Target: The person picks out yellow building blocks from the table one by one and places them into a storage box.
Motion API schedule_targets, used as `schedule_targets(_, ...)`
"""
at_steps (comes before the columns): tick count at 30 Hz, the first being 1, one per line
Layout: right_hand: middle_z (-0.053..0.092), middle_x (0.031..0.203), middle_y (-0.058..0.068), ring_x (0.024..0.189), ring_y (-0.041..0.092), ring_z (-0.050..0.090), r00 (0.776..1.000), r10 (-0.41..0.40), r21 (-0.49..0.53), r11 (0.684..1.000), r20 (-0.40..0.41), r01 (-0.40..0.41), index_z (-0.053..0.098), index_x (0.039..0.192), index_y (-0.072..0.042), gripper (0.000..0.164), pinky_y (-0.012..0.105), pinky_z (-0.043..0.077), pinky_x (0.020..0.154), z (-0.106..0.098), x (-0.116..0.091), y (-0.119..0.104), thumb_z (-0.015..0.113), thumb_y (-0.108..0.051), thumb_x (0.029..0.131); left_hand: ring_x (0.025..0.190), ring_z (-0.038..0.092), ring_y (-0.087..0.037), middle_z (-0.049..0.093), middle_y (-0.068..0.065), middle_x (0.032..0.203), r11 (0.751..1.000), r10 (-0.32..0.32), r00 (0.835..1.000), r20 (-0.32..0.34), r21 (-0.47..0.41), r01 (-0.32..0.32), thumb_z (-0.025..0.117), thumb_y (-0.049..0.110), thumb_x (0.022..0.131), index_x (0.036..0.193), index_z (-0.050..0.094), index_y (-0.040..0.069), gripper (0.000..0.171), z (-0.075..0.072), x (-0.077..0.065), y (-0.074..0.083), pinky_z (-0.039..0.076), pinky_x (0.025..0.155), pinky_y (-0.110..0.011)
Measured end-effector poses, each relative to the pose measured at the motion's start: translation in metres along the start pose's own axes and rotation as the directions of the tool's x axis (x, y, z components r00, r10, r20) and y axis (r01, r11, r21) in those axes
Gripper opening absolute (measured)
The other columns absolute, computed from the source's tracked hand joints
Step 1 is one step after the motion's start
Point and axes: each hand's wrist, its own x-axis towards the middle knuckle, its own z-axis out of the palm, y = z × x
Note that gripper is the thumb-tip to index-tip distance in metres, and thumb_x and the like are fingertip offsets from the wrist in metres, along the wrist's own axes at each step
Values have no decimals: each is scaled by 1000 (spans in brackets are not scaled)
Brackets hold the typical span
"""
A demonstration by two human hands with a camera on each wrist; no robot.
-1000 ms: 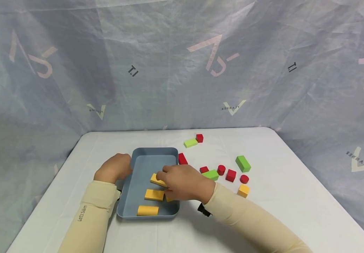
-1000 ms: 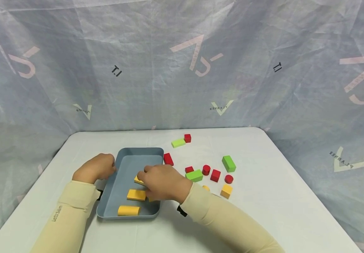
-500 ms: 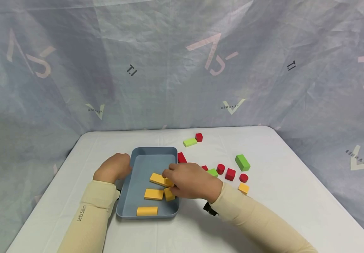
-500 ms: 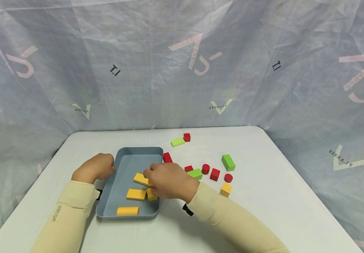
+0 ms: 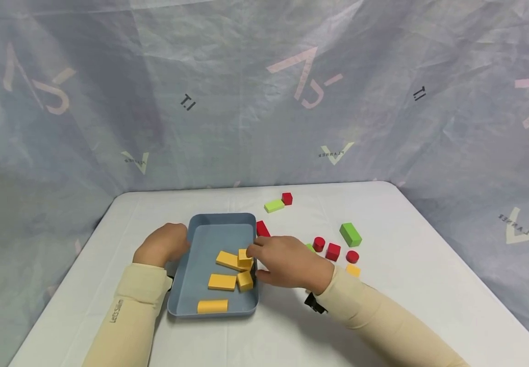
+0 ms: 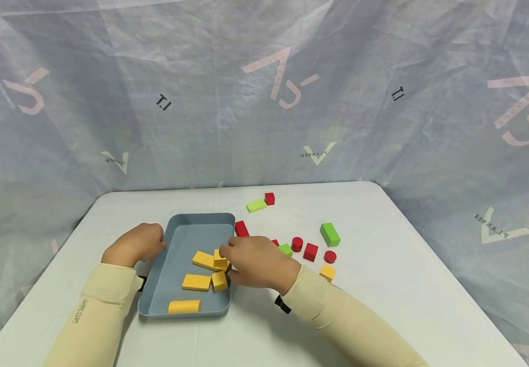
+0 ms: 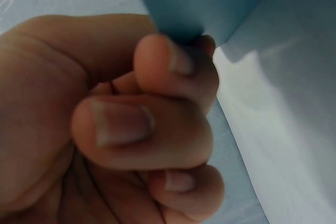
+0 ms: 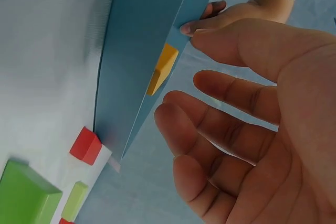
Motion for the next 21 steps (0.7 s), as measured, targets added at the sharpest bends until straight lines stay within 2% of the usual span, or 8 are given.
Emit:
schedule_targets(5, 69, 105, -6, 80, 4, 60, 1000, 8, 26, 1000, 5, -8, 69, 125, -20, 40, 22, 56, 73, 1, -5, 4, 80, -33, 89, 65, 55, -22, 58, -9, 73, 1000, 9, 1000, -11, 1, -9, 57, 6, 98, 92, 70, 1, 15, 0, -1, -1, 44, 57, -34)
schedule_targets(11, 71, 110, -4, 83, 5, 62, 1000, 26, 66, 997, 16, -27, 69, 127, -21, 40, 24, 57, 75, 2, -13, 8, 80, -32, 89, 65, 55, -22, 59, -9, 73, 1000, 15, 1000, -11, 1, -15, 58, 6, 98, 92, 70, 0, 14, 0, -1, 0, 45, 57, -34)
schedule_targets(21, 70, 111, -5, 83, 6, 63, 997, 76, 19, 997, 24, -76, 69, 126, -21, 39, 27, 57, 76, 4, -26, 15, 79, -33, 90, 64, 55, -21, 58, -8, 72, 1000, 12, 1000, -10, 12, -11, 57, 6, 98, 89, 69, 2, 15, 0, -1, 0, 44, 57, -33)
